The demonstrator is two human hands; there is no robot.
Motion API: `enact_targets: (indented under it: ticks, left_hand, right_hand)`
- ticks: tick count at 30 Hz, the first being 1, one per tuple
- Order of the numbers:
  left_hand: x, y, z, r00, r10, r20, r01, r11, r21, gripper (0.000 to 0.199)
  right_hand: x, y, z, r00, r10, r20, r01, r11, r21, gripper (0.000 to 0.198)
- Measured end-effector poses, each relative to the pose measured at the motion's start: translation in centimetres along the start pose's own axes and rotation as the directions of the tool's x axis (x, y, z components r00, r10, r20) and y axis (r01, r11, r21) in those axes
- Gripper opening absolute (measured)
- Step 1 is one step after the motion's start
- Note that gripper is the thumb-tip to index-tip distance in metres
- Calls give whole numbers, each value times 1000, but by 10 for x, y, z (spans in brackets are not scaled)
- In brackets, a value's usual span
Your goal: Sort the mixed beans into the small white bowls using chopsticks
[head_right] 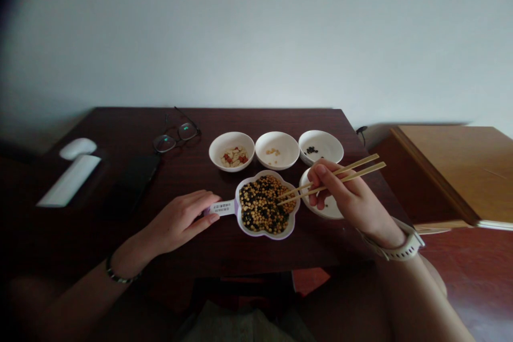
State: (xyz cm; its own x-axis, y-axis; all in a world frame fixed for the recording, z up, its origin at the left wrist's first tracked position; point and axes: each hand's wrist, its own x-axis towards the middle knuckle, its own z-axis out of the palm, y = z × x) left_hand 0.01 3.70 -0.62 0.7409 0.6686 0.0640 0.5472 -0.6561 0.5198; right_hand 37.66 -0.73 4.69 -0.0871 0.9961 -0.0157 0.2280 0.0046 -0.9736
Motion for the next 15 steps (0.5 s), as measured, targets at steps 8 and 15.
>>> enact_targets:
  ticks: [8, 15]
  left_hand:
    - [0, -2, 1, 1000, 0, 8, 0, 1000, 3, 24]
    - [0, 0, 0, 1000, 2, 13, -2, 1000, -2, 24]
  right_hand:
    - [0, 0, 2, 1000, 2, 24, -2, 1000, -9, 44]
    - [1, 4, 2, 999, 2, 35, -3, 1000, 8, 42]
